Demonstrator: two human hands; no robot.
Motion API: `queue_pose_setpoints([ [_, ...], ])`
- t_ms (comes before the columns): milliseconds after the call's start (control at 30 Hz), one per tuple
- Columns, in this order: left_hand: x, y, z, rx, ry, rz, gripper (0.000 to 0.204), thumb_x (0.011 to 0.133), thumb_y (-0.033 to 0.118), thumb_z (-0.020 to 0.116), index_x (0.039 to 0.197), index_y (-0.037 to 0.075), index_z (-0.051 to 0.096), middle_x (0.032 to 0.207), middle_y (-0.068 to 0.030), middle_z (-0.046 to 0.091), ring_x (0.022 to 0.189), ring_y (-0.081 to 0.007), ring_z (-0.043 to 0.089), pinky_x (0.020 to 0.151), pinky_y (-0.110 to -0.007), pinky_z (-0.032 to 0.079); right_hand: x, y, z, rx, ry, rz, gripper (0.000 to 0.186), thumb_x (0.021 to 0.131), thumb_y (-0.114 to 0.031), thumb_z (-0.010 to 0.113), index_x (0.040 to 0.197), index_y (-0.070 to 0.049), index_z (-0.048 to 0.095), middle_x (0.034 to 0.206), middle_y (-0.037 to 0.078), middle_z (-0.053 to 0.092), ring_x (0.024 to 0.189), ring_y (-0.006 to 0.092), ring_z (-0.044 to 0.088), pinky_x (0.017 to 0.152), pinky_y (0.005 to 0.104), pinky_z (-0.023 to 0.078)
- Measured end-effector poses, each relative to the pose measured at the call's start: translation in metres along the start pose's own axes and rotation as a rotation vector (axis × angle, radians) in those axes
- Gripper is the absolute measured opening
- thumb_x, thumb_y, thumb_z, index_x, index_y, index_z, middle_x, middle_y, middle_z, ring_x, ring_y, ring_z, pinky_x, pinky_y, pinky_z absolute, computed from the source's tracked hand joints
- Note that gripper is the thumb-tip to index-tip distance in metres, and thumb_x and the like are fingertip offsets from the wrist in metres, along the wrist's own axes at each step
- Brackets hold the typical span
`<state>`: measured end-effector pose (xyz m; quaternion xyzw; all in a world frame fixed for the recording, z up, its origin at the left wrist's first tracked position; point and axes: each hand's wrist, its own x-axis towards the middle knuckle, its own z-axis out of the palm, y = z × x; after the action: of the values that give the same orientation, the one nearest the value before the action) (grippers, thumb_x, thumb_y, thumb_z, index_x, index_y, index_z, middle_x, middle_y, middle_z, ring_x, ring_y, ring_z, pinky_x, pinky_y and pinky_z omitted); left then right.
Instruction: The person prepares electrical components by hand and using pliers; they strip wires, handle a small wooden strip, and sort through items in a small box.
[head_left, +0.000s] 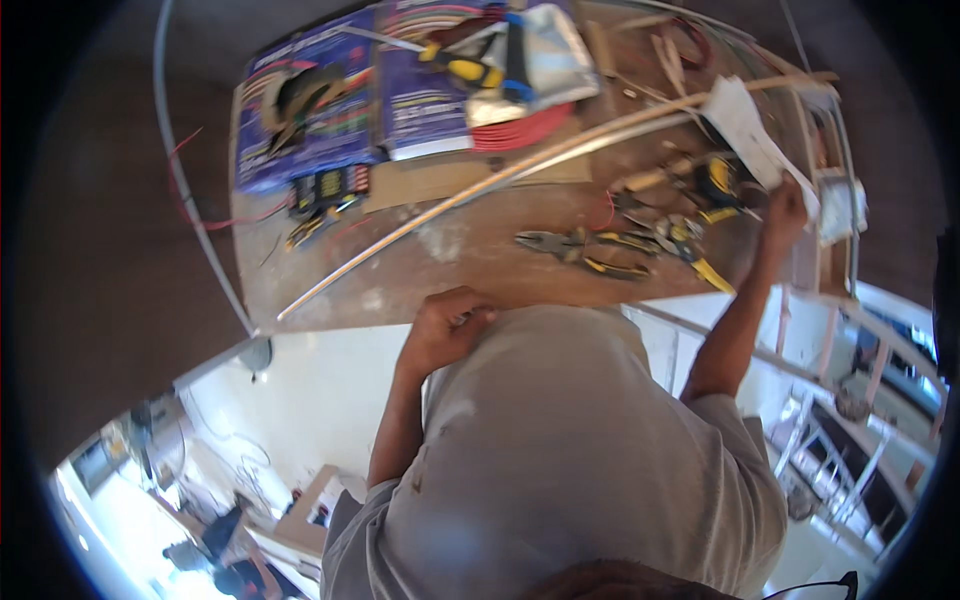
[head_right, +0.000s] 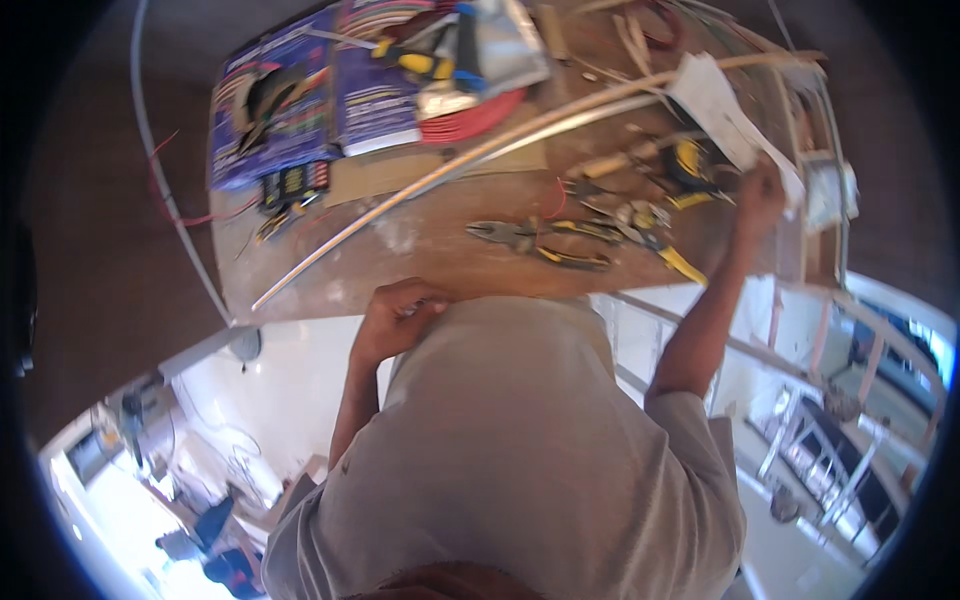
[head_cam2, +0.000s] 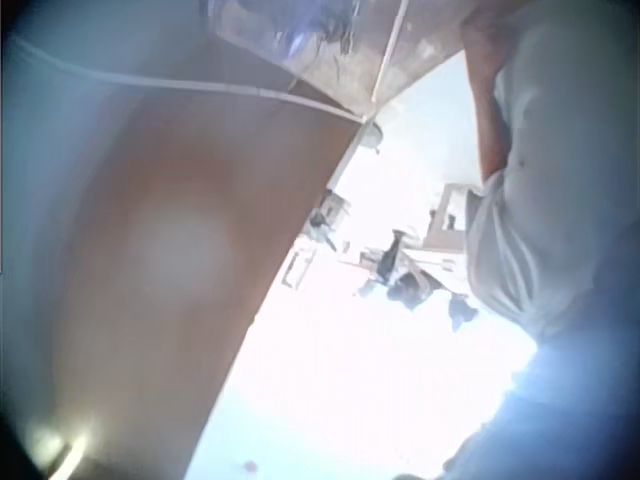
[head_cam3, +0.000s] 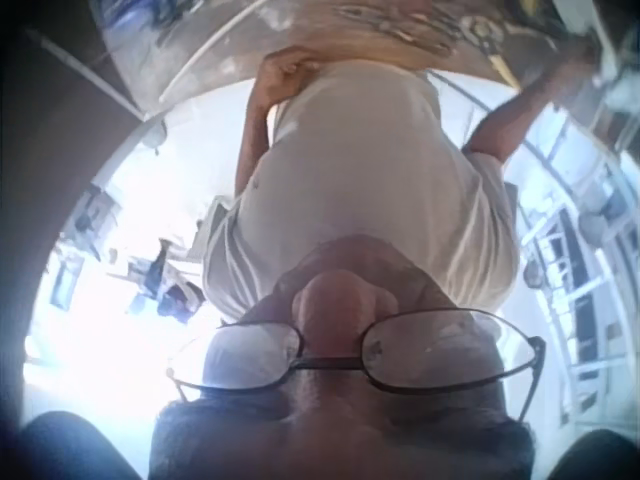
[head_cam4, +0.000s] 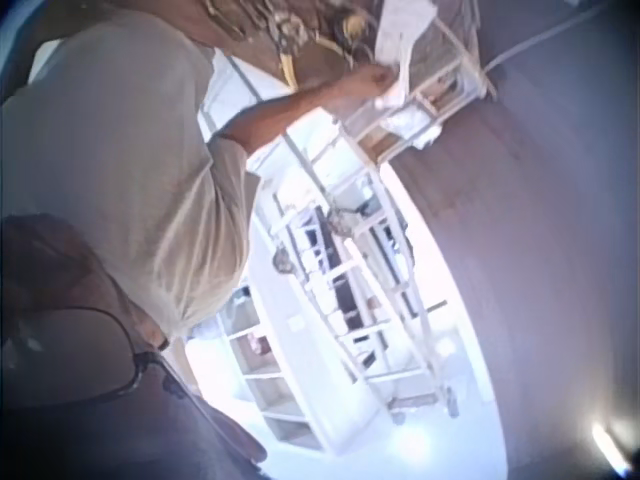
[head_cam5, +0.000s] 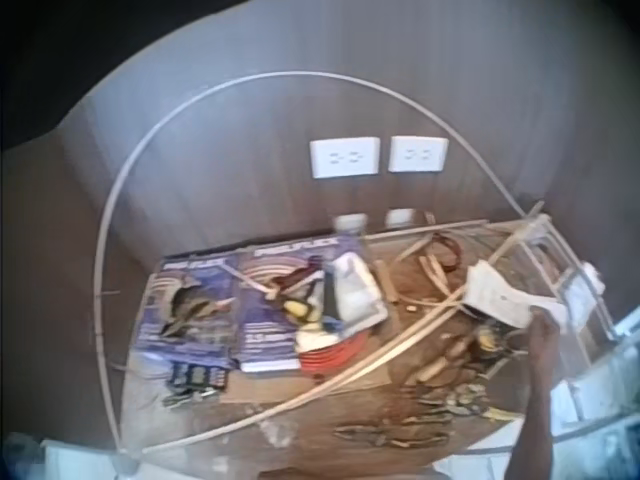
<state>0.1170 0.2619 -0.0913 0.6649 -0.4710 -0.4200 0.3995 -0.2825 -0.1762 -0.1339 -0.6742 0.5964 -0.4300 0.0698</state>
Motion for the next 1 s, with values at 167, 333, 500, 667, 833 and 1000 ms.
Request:
queue_pose_setpoints([
  [167, -0.032, -0.003, -0.012, 0.01, 0.123, -0.156, 0.011, 0.091, 0.006, 0.075, 0.101, 0.002, 0.076, 0.09, -0.0101, 0.073, 0.077, -0.0178, 0.066, 0.068, -0.032, 0.052, 0.008, -0.03, -0.008, 0.099, -0.015, 0.158, 0.041, 0.099, -0.037, 0.065, 0.117, -0.002, 0.076, 0.1, 0.017, 0.077, 0.095, 0.0248, 0.071, 0.088, 0.0396, 0.054],
  [333, -0.05, -0.009, -0.03, 0.039, 0.298, -0.153, 0.01, 0.091, 0.002, 0.073, 0.101, 0.001, 0.076, 0.09, -0.0102, 0.073, 0.074, -0.017, 0.069, 0.066, -0.03, 0.054, 0.012, -0.055, 0.012, -0.22, -0.024, -0.304, 0.048, 0.097, -0.04, 0.068, 0.124, -0.001, 0.073, 0.123, 0.022, 0.07, 0.113, 0.0376, 0.066, 0.101, 0.0457, 0.049],
  [500, -0.057, -0.017, -0.065, 0.175, 0.532, -0.154, 0.013, 0.088, 0.001, 0.074, 0.1, 0.002, 0.077, 0.088, -0.0123, 0.074, 0.073, -0.0204, 0.071, 0.065, -0.032, 0.056, -0.027, -0.148, 0.009, -0.239, -0.017, -0.468, 0.046, 0.096, -0.033, 0.071, 0.132, -0.004, 0.069, 0.137, 0.018, 0.064, 0.132, 0.0373, 0.054, 0.111, 0.0474, 0.041],
  [667, -0.053, -0.054, -0.13, 0.564, 1.057, -0.136, 0.009, 0.086, 0.005, 0.073, 0.094, 0.003, 0.077, 0.088, -0.0171, 0.072, 0.078, -0.0312, 0.071, 0.071, -0.039, 0.056, -0.062, -0.192, 0.004, -0.14, -0.212, -0.449, 0.041, 0.098, -0.026, 0.068, 0.135, -0.007, 0.067, 0.138, 0.016, 0.064, 0.131, 0.0348, 0.056, 0.112, 0.0444, 0.042],
  [833, -0.059, -0.093, -0.2, 0.729, 1.208, -0.256, 0.011, 0.085, 0.006, 0.072, 0.095, 0.005, 0.076, 0.093, -0.0159, 0.07, 0.085, -0.0372, 0.069, 0.075, -0.044, 0.055, -0.095, -0.217, 0.001, -0.03, -0.327, -0.453, 0.041, 0.099, -0.025, 0.067, 0.135, -0.004, 0.066, 0.136, 0.017, 0.065, 0.132, 0.0346, 0.056, 0.112, 0.0447, 0.042],
  [1000, -0.041, -0.123, -0.232, 0.9, 0.986, -0.199, 0.013, 0.084, 0.014, 0.073, 0.096, 0.011, 0.077, 0.111, -0.0115, 0.067, 0.11, -0.0346, 0.063, 0.088, -0.049, 0.052, -0.116, -0.218, 0.004, 0.066, -0.4, -0.397, 0.041, 0.099, -0.026, 0.067, 0.133, -0.004, 0.067, 0.135, 0.017, 0.065, 0.13, 0.0346, 0.057, 0.111, 0.0447, 0.043],
])
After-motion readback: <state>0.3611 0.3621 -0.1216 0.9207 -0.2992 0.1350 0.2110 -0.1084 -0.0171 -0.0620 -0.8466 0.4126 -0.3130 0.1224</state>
